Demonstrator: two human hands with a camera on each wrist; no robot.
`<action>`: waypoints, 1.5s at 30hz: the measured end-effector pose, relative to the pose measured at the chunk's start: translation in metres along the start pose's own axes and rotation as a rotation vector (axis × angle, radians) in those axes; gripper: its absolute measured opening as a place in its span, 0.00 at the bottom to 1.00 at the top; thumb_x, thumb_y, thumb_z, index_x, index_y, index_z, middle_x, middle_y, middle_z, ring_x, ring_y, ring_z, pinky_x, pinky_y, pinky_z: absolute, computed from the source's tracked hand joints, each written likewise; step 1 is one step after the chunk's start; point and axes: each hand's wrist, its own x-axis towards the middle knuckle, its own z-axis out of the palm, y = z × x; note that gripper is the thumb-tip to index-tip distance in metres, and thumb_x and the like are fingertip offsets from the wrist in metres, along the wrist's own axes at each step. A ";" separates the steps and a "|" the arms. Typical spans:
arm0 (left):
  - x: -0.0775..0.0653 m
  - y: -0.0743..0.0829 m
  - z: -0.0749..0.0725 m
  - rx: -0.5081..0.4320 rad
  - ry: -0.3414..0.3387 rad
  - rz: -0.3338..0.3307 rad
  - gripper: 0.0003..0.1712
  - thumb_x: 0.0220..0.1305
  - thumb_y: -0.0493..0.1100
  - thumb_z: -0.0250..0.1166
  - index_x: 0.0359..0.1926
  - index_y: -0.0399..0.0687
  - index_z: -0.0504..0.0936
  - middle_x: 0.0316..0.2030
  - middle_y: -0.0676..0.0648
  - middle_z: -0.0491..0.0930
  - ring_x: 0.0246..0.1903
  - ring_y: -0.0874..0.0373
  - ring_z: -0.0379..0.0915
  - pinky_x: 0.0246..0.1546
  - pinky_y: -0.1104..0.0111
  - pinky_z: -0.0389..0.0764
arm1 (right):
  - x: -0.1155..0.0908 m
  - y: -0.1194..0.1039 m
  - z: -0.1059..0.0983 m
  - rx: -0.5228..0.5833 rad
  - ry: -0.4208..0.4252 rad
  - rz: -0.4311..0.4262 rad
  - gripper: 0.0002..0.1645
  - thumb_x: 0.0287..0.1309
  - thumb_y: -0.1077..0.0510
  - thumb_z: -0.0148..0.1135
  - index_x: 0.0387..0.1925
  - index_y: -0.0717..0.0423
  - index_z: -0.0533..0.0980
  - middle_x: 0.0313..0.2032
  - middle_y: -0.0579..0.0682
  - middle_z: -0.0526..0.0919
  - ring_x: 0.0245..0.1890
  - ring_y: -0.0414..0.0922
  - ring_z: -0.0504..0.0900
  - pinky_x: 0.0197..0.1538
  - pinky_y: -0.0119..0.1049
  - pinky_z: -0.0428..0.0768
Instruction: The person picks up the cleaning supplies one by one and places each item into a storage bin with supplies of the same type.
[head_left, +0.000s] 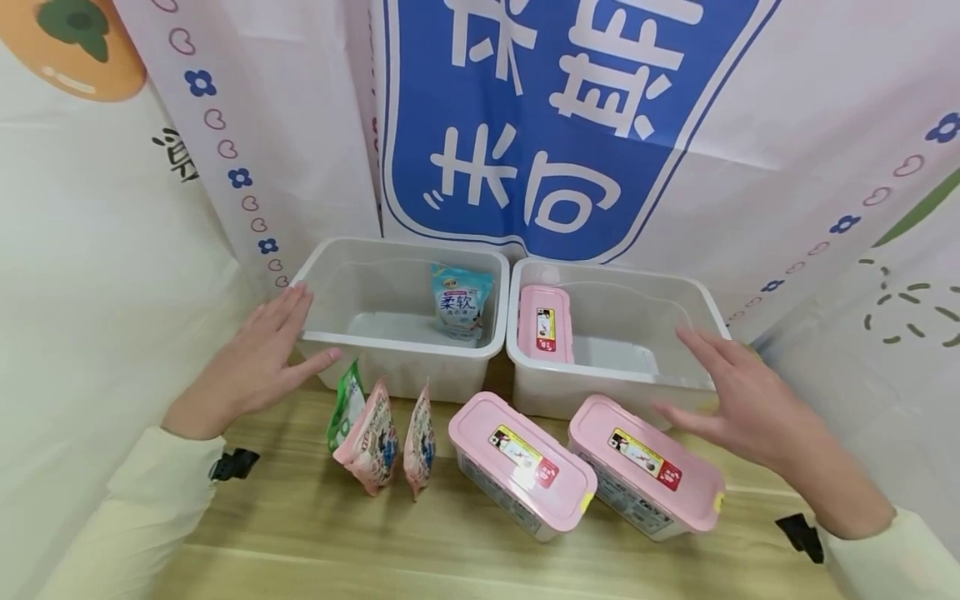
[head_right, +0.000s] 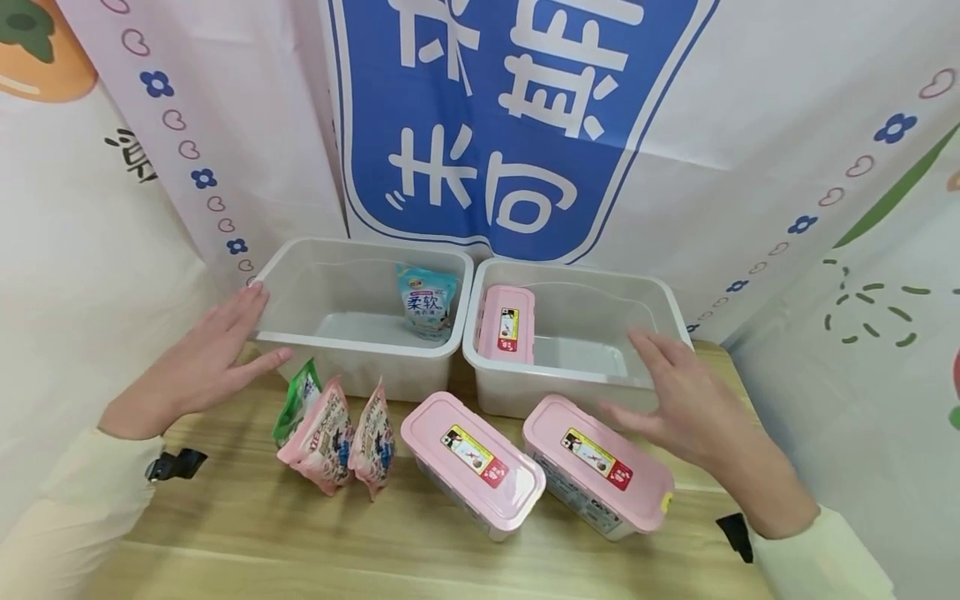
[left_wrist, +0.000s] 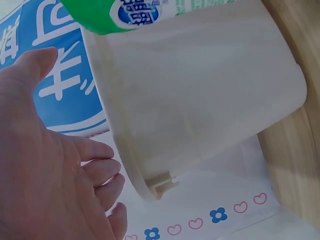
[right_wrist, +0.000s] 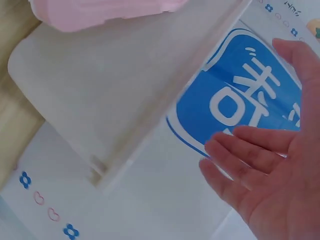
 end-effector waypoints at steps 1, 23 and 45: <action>0.000 -0.001 -0.001 -0.008 -0.001 -0.002 0.58 0.77 0.69 0.53 0.84 0.34 0.38 0.85 0.33 0.35 0.84 0.33 0.33 0.83 0.38 0.44 | -0.001 -0.002 -0.002 -0.006 0.003 -0.001 0.61 0.50 0.37 0.80 0.77 0.60 0.64 0.69 0.71 0.74 0.66 0.74 0.73 0.61 0.76 0.75; 0.011 -0.028 0.004 -0.058 -0.067 -0.075 0.58 0.78 0.71 0.47 0.83 0.31 0.36 0.84 0.33 0.27 0.84 0.31 0.31 0.82 0.36 0.43 | -0.019 -0.019 0.018 0.045 -0.157 -0.122 0.50 0.44 0.32 0.82 0.61 0.58 0.79 0.57 0.56 0.85 0.50 0.50 0.87 0.49 0.52 0.88; 0.017 -0.030 0.012 -0.025 -0.037 -0.063 0.57 0.80 0.71 0.44 0.82 0.29 0.37 0.84 0.30 0.29 0.84 0.30 0.30 0.82 0.35 0.41 | -0.029 -0.015 0.056 0.075 -0.175 -0.094 0.46 0.38 0.27 0.82 0.51 0.51 0.78 0.37 0.39 0.78 0.35 0.35 0.74 0.35 0.28 0.76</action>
